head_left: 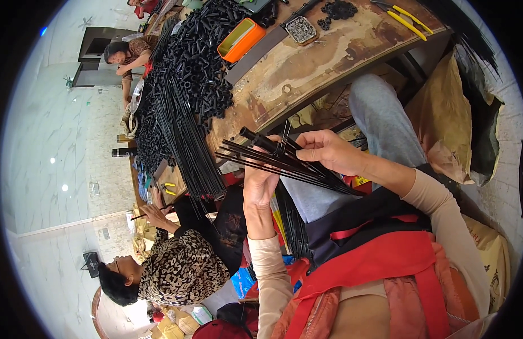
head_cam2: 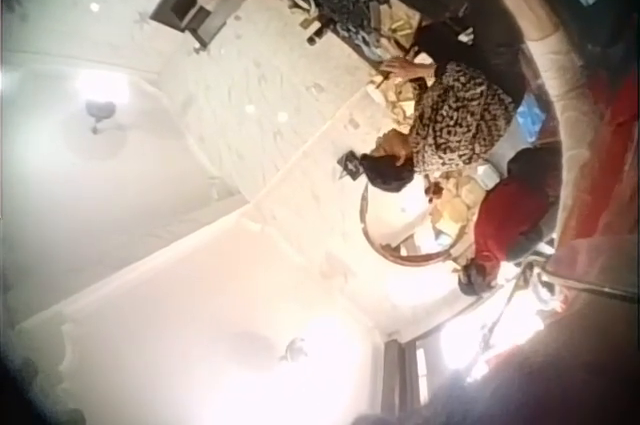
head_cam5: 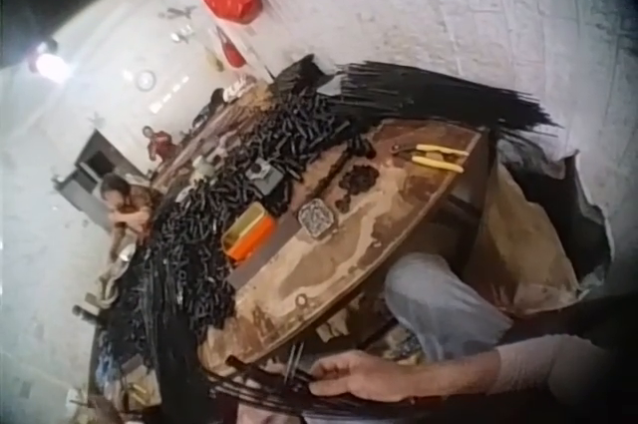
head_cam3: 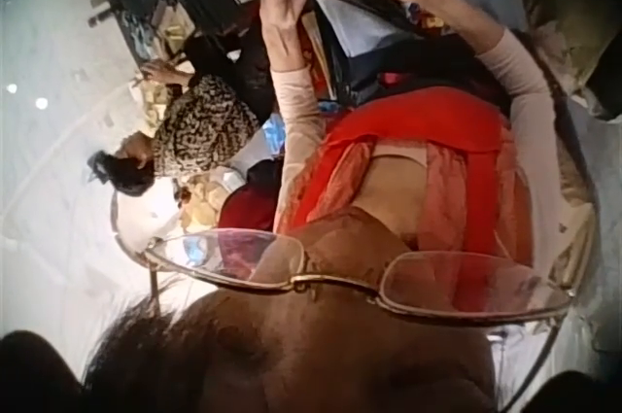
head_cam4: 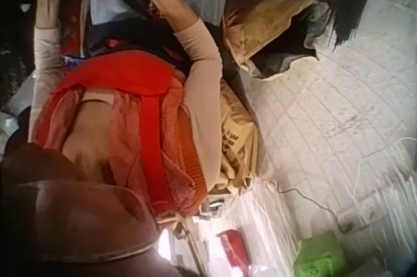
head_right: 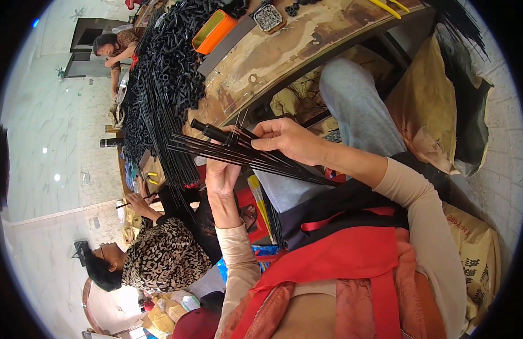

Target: The worker is assembling and trimming small plastic components and metal ribs for umbrellas at a shared factory workbench.

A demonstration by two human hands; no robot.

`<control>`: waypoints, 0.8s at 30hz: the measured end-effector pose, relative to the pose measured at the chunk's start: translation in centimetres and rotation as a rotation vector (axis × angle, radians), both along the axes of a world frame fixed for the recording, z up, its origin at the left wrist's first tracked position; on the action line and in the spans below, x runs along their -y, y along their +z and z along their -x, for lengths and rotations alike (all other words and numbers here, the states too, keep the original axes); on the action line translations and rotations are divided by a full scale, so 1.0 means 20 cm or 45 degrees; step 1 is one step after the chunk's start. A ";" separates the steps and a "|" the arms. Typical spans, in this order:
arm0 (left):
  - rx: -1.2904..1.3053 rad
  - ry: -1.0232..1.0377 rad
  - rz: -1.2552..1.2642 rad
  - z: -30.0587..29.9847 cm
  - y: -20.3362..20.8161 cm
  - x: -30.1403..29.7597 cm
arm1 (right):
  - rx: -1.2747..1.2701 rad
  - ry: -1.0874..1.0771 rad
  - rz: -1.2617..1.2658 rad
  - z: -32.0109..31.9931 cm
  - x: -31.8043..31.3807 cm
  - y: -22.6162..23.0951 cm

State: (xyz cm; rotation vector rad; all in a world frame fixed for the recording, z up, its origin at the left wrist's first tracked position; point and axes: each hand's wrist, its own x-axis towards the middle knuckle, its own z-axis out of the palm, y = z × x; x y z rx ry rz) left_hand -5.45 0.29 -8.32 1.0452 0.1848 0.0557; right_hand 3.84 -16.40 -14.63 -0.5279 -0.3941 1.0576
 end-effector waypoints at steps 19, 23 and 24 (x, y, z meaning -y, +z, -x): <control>-0.092 0.041 -0.151 0.02 -0.02 0.01 | -0.295 0.314 -0.068 -0.04 0.01 -0.04; -0.007 -0.071 -0.224 0.02 -0.06 -0.04 | -0.321 0.336 -0.028 -0.02 0.01 -0.06; -0.037 -0.061 -0.244 0.02 -0.06 -0.03 | -0.312 0.247 -0.030 0.00 0.02 -0.07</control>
